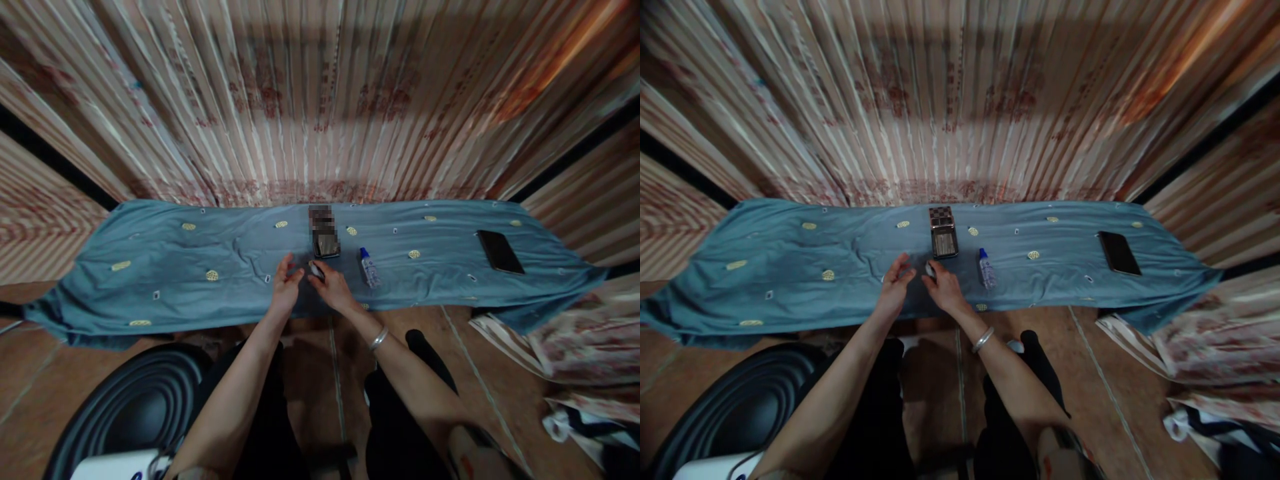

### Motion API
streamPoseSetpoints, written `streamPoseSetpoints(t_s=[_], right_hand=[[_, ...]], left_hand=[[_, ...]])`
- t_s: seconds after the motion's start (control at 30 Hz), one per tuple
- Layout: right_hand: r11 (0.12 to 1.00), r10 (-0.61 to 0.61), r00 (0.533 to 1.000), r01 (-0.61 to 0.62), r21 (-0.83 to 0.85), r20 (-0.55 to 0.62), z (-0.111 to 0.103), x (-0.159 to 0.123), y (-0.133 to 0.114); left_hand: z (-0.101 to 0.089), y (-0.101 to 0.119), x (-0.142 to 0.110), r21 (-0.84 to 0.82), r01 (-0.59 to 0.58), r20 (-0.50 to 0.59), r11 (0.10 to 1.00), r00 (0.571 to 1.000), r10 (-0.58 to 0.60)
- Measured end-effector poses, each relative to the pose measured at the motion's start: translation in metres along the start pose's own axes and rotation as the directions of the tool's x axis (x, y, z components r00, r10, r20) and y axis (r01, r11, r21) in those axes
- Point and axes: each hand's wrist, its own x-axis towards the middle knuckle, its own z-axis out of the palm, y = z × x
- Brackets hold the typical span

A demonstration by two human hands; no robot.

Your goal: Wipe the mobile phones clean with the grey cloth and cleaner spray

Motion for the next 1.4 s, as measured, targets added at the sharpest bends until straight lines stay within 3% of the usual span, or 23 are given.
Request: streamPoseSetpoints(t_s=[0.2,0.37,0.7,0.9,1.13,1.4], right_hand=[[0.981,-0.189,0.982,0.186,0.062,0.032,0.025,0.011,0.004],[0.951,-0.306,0.951,0.304,0.054,0.05,0.031,0.01,0.016],[0.94,-0.338,0.94,0.34,-0.025,0.048,0.019,-0.003,0.019],[0.927,-0.359,0.933,0.354,-0.128,-0.02,-0.001,-0.018,0.016],[0.945,-0.281,0.953,0.253,-0.207,-0.117,-0.036,-0.033,0.026],[0.954,-0.233,0.949,0.181,-0.24,-0.21,-0.065,-0.045,0.047]], left_hand=[[-0.007,-0.002,0.0,-0.04,-0.01,0.004,0.999,1.0,0.01],[-0.008,-0.002,-0.001,-0.03,-0.018,0.021,0.999,1.0,0.018],[-0.004,0.001,-0.007,-0.012,-0.012,0.049,1.0,0.999,0.012],[-0.001,0.001,-0.005,-0.033,-0.018,0.083,0.999,0.996,0.02],[0.0,0.003,-0.004,0.005,-0.055,0.096,0.998,0.994,0.054],[0.014,0.008,-0.029,0.014,-0.143,0.305,0.99,0.943,0.132]])
